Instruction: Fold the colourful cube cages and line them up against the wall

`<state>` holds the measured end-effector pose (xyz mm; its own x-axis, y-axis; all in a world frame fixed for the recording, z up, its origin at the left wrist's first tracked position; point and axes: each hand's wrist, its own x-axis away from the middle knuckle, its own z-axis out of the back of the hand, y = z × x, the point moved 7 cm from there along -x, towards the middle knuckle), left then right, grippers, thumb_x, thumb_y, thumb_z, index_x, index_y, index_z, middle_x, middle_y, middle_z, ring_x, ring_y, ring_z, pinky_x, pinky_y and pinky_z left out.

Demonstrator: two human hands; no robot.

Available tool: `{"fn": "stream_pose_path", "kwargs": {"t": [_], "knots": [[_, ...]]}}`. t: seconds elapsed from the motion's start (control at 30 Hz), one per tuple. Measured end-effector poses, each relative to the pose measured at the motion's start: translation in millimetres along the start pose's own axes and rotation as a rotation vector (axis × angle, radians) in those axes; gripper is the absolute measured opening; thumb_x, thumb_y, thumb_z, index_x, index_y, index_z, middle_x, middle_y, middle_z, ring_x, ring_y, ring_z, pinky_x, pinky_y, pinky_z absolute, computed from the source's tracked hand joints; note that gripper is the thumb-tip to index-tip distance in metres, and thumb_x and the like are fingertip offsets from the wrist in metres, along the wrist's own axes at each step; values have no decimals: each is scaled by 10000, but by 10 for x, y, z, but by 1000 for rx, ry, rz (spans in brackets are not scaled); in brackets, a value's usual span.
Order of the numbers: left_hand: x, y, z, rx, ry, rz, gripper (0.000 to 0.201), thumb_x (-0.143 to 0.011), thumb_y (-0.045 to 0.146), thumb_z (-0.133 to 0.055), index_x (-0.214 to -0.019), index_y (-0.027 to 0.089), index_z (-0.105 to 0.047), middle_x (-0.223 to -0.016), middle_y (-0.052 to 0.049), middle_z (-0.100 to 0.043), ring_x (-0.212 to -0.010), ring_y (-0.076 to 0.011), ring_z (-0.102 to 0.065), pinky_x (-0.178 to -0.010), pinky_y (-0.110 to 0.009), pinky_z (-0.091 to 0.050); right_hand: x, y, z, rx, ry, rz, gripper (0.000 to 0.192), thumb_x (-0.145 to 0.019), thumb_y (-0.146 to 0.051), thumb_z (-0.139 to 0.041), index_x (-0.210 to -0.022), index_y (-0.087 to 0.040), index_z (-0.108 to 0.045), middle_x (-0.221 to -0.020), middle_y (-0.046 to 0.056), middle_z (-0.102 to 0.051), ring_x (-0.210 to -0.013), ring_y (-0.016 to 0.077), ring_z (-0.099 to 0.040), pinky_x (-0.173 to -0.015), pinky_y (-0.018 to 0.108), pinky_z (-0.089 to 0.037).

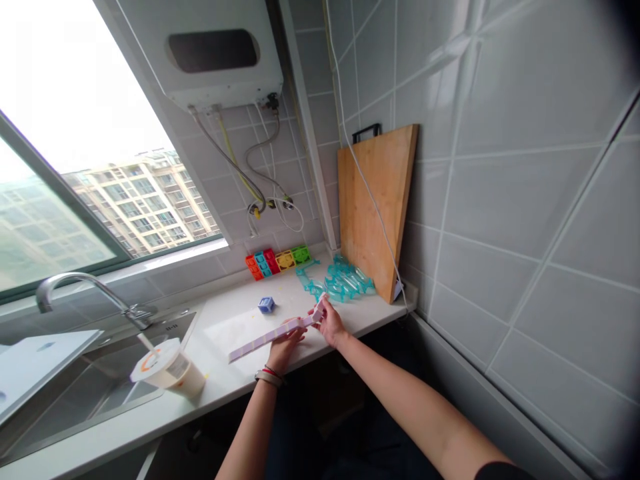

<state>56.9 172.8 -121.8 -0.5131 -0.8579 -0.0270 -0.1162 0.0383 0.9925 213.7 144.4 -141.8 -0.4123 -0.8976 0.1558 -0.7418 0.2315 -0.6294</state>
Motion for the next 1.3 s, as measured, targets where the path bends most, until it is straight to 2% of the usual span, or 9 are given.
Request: {"fn": "stream_pose_path", "kwargs": {"t": [0.17,0.33,0.47,0.7,0.83,0.93,1.07,1.17,1.3], "knots": [[-17,30,58,127,24,-14,548,-743,523,-828,-1157,192,-685,-1139,-123,-724,-945,-229,-697,-810,-338,-534,53,-14,-56,55,-91,-40,435,-719,-578,-786,-811,-170,-663,-740,42,-717,-698,179,-673,-672,292,-497],[-6,54,-1,205,15,0,429,-727,459,-858,-998,148,-741,-967,-101,-757,-850,-189,-698,-760,-294,-524,141,-55,-138,143,-191,-55,448,-656,-536,-869,-908,-199,-715,-847,46,-734,-734,191,-676,-682,314,-510],[47,65,-27,226,49,10,415,-720,460,-861,-981,154,-760,-918,-103,-759,-814,-192,-701,-719,-289,-518,232,-67,-143,217,-209,-39,458,-624,-542,-894,-842,-198,-683,-810,32,-703,-717,184,-662,-686,324,-523],[25,-7,11,209,113,-1,390,-700,461,-878,-827,124,-729,-845,-107,-745,-751,-183,-686,-722,-305,-506,288,-93,-59,322,-42,235,383,-714,-499,-859,-815,-208,-631,-668,-43,-587,-591,118,-532,-665,269,-485],[2,-46,7,223,82,-2,395,-726,494,-853,-801,134,-709,-830,-89,-731,-754,-172,-670,-724,-298,-498,343,-140,-125,478,-68,379,379,-743,-532,-810,-839,-208,-640,-733,-12,-638,-582,136,-559,-612,290,-490],[8,-48,-26,237,23,5,398,-735,513,-842,-782,141,-709,-774,-59,-700,-750,-169,-654,-755,-311,-507,345,-89,-199,520,-209,321,454,-694,-538,-831,-985,-219,-690,-844,17,-695,-684,181,-641,-634,312,-531],[27,-36,-81,245,-51,23,439,-764,536,-814,-853,114,-731,-786,-78,-695,-737,-173,-638,-773,-333,-512,376,9,-276,602,-391,200,442,-775,-559,-753,-1081,-241,-735,-814,18,-701,-764,200,-655,-704,329,-542],[9,-34,-65,266,-48,21,451,-792,539,-791,-971,131,-722,-854,-86,-697,-789,-189,-650,-788,-346,-516,372,-17,-243,552,-332,174,409,-801,-573,-728,-1026,-234,-761,-848,28,-707,-750,181,-630,-722,324,-535],[-34,-26,20,303,5,2,332,-832,471,-780,-1014,209,-689,-1037,-76,-683,-913,-202,-664,-855,-374,-522,339,-47,-181,428,-236,101,402,-768,-565,-769,-973,-219,-759,-828,19,-700,-703,148,-602,-702,301,-520]]}}
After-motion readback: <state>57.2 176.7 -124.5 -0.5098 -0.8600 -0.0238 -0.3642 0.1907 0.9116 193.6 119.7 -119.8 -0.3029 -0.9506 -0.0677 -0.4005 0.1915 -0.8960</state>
